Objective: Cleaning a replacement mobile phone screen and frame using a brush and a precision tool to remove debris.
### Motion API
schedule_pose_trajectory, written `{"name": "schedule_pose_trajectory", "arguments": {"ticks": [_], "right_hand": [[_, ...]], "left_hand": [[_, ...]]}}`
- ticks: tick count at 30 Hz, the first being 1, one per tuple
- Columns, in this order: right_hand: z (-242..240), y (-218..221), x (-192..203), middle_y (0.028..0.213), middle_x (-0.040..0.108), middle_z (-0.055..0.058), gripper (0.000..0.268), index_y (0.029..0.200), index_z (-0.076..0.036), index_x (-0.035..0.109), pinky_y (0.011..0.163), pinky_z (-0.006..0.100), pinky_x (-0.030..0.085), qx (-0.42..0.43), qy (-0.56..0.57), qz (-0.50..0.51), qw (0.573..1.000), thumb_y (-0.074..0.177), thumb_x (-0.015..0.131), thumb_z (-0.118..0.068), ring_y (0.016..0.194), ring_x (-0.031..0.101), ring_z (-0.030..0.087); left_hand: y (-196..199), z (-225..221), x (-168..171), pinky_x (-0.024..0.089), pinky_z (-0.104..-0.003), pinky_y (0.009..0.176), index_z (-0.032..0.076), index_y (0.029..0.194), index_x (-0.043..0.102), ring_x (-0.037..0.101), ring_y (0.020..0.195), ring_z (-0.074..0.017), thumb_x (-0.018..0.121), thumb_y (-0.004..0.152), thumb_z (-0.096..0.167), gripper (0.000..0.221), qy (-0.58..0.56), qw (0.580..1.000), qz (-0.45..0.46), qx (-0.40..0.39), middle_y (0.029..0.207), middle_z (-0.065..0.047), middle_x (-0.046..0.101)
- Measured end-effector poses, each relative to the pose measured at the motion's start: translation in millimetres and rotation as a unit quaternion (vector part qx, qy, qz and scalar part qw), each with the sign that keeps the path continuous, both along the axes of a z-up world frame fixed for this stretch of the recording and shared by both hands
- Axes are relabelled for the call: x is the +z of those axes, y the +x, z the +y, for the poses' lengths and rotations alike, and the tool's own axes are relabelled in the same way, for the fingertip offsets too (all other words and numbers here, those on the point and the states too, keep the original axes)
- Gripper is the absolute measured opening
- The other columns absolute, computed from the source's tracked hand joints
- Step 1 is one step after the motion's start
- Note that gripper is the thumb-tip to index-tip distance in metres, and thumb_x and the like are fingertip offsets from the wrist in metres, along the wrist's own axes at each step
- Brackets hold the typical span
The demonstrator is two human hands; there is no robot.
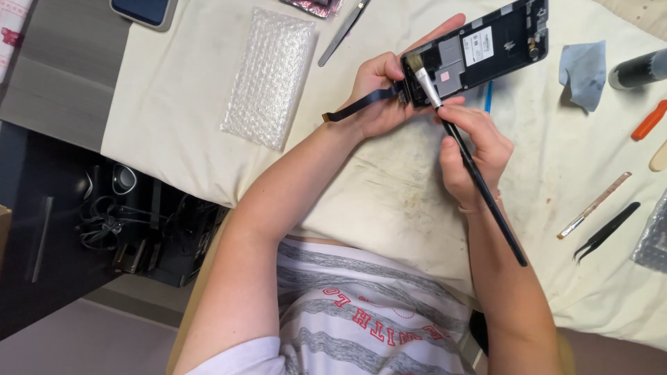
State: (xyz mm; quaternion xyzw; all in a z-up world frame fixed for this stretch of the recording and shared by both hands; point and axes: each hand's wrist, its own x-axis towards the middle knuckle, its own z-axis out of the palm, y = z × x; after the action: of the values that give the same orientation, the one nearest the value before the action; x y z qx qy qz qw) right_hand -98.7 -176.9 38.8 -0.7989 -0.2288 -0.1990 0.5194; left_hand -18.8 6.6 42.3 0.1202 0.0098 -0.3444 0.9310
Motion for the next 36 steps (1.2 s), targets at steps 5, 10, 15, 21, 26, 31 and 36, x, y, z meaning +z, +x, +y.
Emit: {"name": "schedule_pose_trajectory", "arguments": {"ticks": [5,10,15,21,26,31,36], "right_hand": [[-4.2,4.2,-4.4,0.117,0.069,0.027,0.026,0.121,0.009,0.068,0.089,0.042,0.060,-0.084,-0.066,-0.053,0.993,0.099,0.056,0.003,0.095,0.070,0.034],[1.7,8.3,1.4,0.110,0.074,0.024,0.020,0.113,0.011,0.071,0.090,0.045,0.051,0.011,-0.094,-0.087,0.992,0.106,0.058,-0.003,0.091,0.070,0.037],[-14.1,6.6,-8.0,0.115,0.073,0.025,0.024,0.122,0.010,0.070,0.094,0.043,0.055,-0.062,-0.072,-0.049,0.994,0.105,0.060,-0.003,0.099,0.068,0.035],[-15.6,11.9,-4.3,0.118,0.073,0.025,0.023,0.123,0.009,0.070,0.094,0.044,0.052,-0.075,-0.104,-0.090,0.988,0.107,0.058,-0.001,0.098,0.068,0.036],[-33.8,19.2,-4.1,0.121,0.069,0.025,0.028,0.131,0.008,0.067,0.089,0.042,0.059,-0.189,-0.039,-0.057,0.980,0.106,0.057,-0.001,0.092,0.072,0.033],[-34.8,20.6,-6.4,0.124,0.070,0.025,0.030,0.132,0.009,0.065,0.087,0.040,0.060,-0.196,-0.026,-0.056,0.979,0.104,0.057,0.003,0.091,0.073,0.031],[-25.8,11.8,-4.5,0.125,0.069,0.027,0.029,0.132,0.009,0.065,0.088,0.040,0.058,-0.162,-0.022,-0.054,0.985,0.106,0.058,-0.001,0.096,0.070,0.033]], "left_hand": [[3.1,-0.5,-10.5,0.057,-0.059,0.102,0.011,0.162,0.033,0.049,0.141,-0.0433,0.044,0.071,0.006,0.092,0.008,1.000,-0.015,0.001,0.161,-0.021,0.041],[3.5,-1.0,-9.4,0.064,-0.057,0.096,0.012,0.156,0.042,0.060,0.130,-0.0335,0.046,0.102,0.047,0.065,0.070,0.995,-0.047,0.056,0.160,-0.015,0.046],[0.8,-2.9,-5.0,0.066,-0.052,0.091,0.015,0.154,0.047,0.066,0.122,-0.0289,0.045,0.103,0.048,0.061,0.119,0.990,-0.057,0.054,0.152,-0.011,0.055],[5.0,-1.6,-7.7,0.067,-0.051,0.086,0.016,0.151,0.051,0.068,0.118,-0.0291,0.047,0.099,0.051,0.062,0.159,0.984,-0.056,0.064,0.149,-0.011,0.059],[5.3,-2.8,-7.4,0.067,-0.058,0.087,0.015,0.151,0.050,0.061,0.129,-0.0322,0.046,0.099,0.048,0.062,0.152,0.987,-0.037,0.048,0.155,-0.011,0.052],[7.2,-2.5,-14.4,0.067,-0.058,0.083,0.014,0.150,0.051,0.062,0.129,-0.0383,0.045,0.102,0.044,0.057,0.117,0.992,-0.036,0.038,0.155,-0.016,0.052],[9.7,-1.9,-16.1,0.066,-0.060,0.085,0.015,0.150,0.051,0.063,0.127,-0.0366,0.049,0.098,0.045,0.060,0.125,0.991,-0.024,0.035,0.155,-0.014,0.052]]}}
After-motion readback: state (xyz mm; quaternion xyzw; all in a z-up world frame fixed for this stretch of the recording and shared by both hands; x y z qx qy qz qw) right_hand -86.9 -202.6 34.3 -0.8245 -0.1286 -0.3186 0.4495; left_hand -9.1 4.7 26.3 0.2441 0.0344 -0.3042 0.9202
